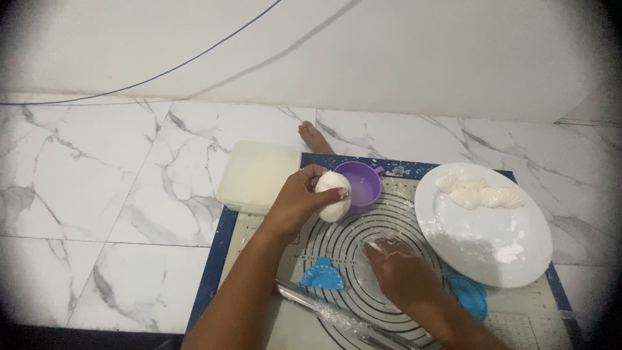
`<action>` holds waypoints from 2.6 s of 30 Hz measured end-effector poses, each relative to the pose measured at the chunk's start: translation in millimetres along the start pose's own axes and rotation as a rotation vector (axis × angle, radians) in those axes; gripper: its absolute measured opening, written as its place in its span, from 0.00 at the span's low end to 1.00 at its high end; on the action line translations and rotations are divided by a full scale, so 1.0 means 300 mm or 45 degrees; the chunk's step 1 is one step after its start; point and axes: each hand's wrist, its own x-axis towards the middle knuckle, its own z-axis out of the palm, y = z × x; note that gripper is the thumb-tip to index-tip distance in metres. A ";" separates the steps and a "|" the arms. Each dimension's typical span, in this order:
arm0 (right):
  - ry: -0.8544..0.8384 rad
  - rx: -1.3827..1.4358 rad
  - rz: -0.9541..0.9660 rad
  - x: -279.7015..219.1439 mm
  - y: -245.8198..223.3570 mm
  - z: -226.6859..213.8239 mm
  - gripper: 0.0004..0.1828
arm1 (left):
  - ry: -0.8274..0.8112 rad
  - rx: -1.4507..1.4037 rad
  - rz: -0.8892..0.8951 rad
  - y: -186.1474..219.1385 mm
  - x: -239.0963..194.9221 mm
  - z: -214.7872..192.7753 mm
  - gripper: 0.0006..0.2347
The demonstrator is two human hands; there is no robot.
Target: Kneading dough and using a plastic mold to shape a dumpling on a floor mat.
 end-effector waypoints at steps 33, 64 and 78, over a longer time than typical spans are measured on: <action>-0.141 2.795 0.230 0.087 0.144 -0.212 0.24 | -0.003 -0.080 0.002 -0.019 0.005 -0.006 0.19; 0.264 2.829 0.818 0.093 0.111 -0.279 0.20 | -0.048 -0.193 -0.131 -0.073 -0.026 0.049 0.13; 0.275 2.801 0.652 0.087 0.152 -0.205 0.21 | -0.040 -0.597 -0.222 -0.103 -0.016 0.086 0.16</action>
